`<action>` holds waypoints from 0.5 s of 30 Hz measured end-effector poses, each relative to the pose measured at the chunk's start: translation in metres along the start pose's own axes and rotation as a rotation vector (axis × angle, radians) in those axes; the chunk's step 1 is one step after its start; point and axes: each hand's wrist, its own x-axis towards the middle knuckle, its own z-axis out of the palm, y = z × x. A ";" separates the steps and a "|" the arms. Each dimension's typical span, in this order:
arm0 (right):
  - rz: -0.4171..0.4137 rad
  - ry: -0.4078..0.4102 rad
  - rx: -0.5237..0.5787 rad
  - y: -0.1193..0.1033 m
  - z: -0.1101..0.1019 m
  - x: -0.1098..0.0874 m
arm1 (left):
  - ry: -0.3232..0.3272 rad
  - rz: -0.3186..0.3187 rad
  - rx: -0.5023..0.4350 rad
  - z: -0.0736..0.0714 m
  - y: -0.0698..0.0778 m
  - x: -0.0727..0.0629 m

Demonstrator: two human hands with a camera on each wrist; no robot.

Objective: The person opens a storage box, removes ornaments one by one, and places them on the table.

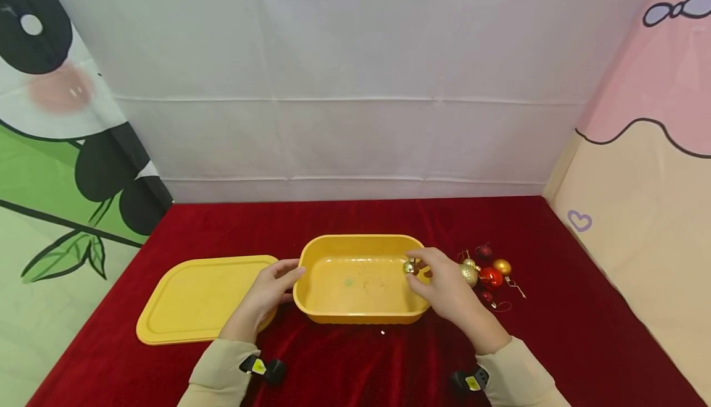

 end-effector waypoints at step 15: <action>0.056 0.046 -0.027 0.026 -0.026 -0.015 | -0.002 0.003 -0.014 0.001 -0.005 0.009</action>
